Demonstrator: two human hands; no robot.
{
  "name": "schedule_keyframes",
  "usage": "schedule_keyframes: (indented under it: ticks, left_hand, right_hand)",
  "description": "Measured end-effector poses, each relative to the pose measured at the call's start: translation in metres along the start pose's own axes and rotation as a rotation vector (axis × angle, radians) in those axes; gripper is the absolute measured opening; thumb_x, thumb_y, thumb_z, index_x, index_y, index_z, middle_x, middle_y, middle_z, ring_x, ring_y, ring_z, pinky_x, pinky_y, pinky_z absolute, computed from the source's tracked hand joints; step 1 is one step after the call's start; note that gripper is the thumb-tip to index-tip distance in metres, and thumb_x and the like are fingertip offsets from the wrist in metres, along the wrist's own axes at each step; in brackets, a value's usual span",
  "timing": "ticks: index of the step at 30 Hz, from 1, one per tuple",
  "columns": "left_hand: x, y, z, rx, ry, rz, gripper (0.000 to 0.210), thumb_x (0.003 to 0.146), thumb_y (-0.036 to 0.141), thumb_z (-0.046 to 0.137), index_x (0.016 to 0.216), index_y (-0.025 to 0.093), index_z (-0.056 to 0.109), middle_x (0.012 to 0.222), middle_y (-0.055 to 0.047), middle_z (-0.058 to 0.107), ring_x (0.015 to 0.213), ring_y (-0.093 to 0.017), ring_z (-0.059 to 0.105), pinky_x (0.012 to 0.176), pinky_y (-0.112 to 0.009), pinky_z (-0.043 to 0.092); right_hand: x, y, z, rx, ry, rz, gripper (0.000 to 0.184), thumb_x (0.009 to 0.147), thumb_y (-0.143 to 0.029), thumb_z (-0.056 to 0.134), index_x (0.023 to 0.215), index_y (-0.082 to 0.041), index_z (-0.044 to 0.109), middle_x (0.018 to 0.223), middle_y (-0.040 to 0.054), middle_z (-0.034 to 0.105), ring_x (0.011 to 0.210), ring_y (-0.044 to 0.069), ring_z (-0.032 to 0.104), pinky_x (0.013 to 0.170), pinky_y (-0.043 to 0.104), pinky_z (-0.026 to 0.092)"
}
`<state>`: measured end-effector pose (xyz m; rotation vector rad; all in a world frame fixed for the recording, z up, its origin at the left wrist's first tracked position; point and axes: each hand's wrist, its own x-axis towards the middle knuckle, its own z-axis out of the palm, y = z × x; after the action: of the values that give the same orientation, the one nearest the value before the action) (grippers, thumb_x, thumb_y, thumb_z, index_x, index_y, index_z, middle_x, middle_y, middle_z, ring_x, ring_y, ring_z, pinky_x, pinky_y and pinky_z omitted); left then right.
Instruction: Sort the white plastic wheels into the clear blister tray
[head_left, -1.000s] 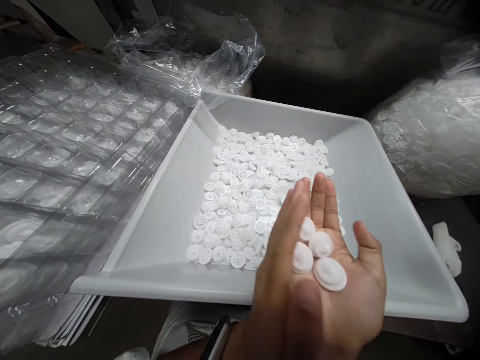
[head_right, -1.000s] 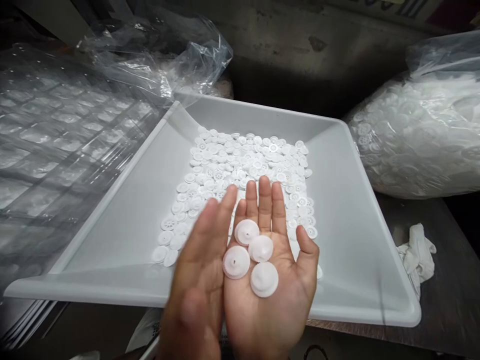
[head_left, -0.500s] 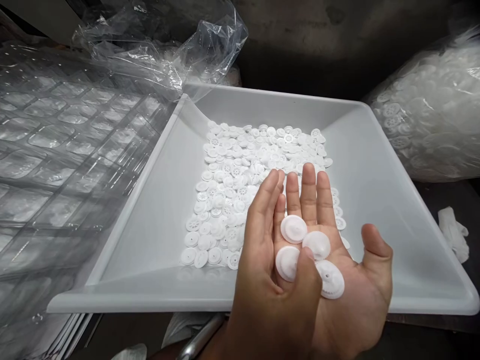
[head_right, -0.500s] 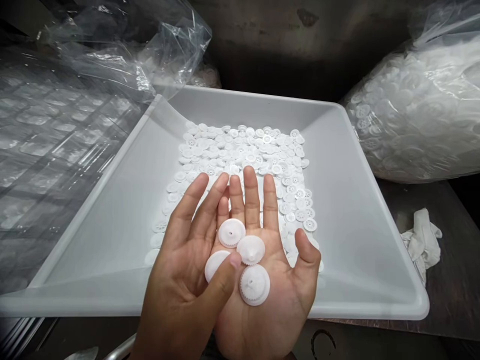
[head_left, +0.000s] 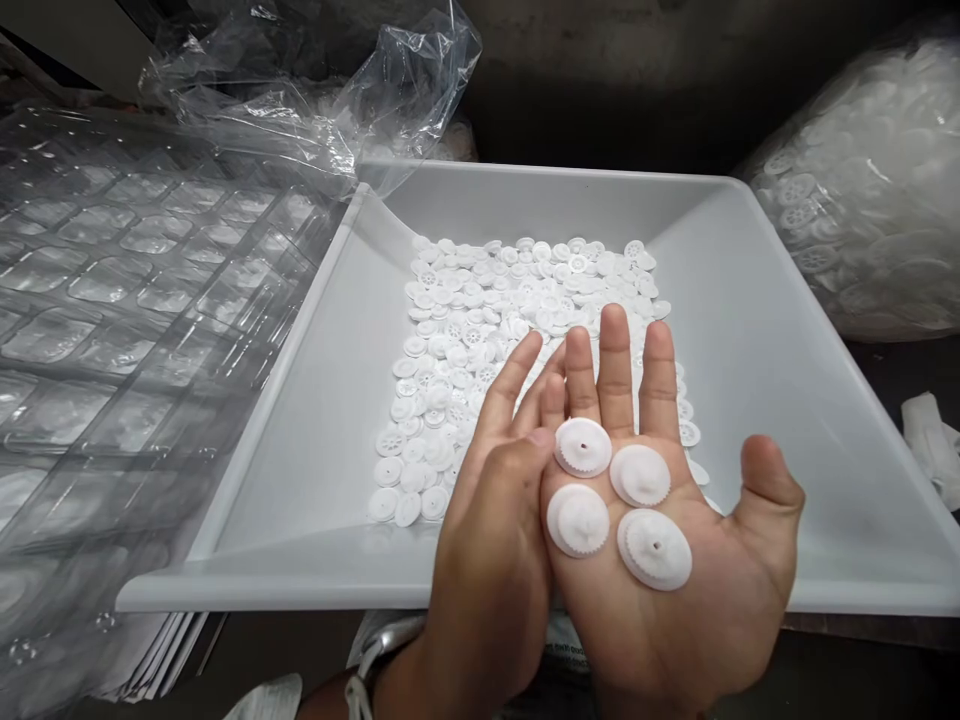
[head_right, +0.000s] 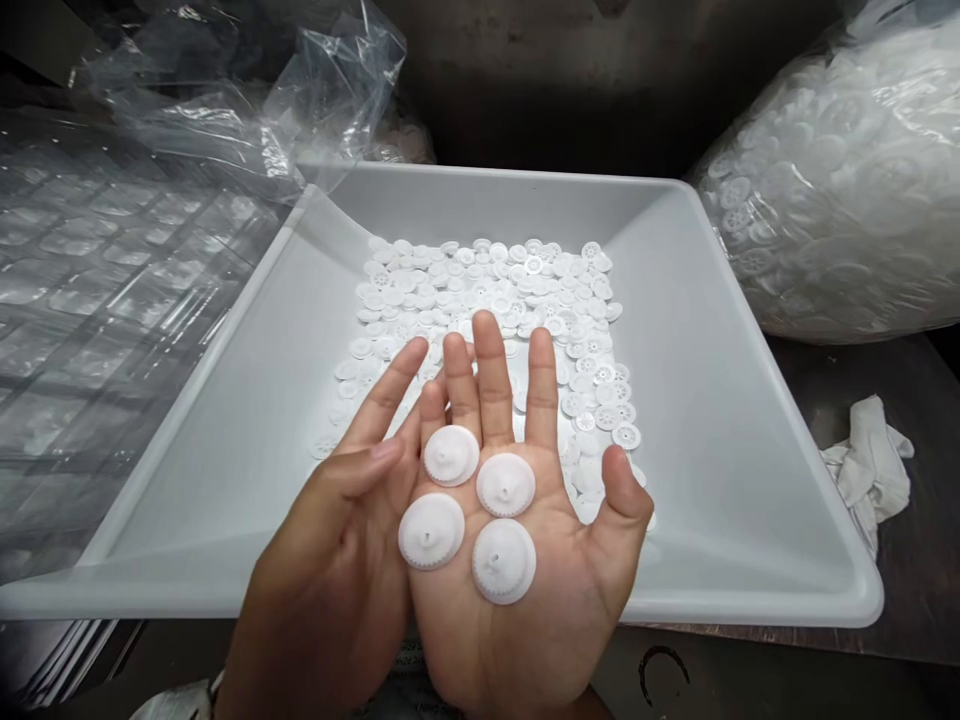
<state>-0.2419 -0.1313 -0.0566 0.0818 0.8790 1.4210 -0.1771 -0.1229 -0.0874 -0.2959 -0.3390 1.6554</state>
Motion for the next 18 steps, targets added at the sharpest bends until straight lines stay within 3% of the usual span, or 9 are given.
schedule_keyframes:
  ticks: [4, 10, 18]
  left_hand:
    - [0.0046, 0.0017, -0.0038, 0.006, 0.004, -0.077, 0.045, 0.084, 0.022, 0.065, 0.127, 0.035, 0.067, 0.143, 0.008, 0.063, 0.149, -0.018, 0.037, 0.122, -0.033, 0.034]
    - [-0.0007, 0.0031, -0.0041, -0.017, -0.038, -0.08, 0.048, 0.081, 0.01, 0.062, 0.124, 0.03, 0.068, 0.142, 0.009, 0.064, 0.147, -0.013, 0.039, 0.114, -0.023, 0.042]
    - [0.0023, 0.0016, -0.0083, -0.015, -0.06, -0.067, 0.048, 0.082, 0.012, 0.062, 0.125, 0.03, 0.067, 0.146, 0.008, 0.061, 0.151, -0.018, 0.033, 0.119, -0.029, 0.037]
  right_hand:
    - [-0.0003, -0.0001, -0.0006, 0.028, -0.031, -0.009, 0.065, 0.1, -0.055, 0.023, 0.156, -0.024, 0.032, 0.156, 0.0009, 0.044, 0.144, 0.018, 0.04, 0.124, 0.045, 0.029]
    - [-0.0011, 0.0006, -0.001, 0.093, -0.093, 0.003, 0.067, 0.099, -0.056, 0.024, 0.158, -0.025, 0.025, 0.159, 0.0013, 0.041, 0.145, 0.018, 0.039, 0.124, 0.041, 0.029]
    - [-0.0013, 0.0014, -0.0022, 0.084, -0.085, -0.003, 0.068, 0.099, -0.057, 0.024, 0.158, -0.025, 0.026, 0.159, 0.002, 0.041, 0.145, 0.018, 0.039, 0.124, 0.04, 0.029]
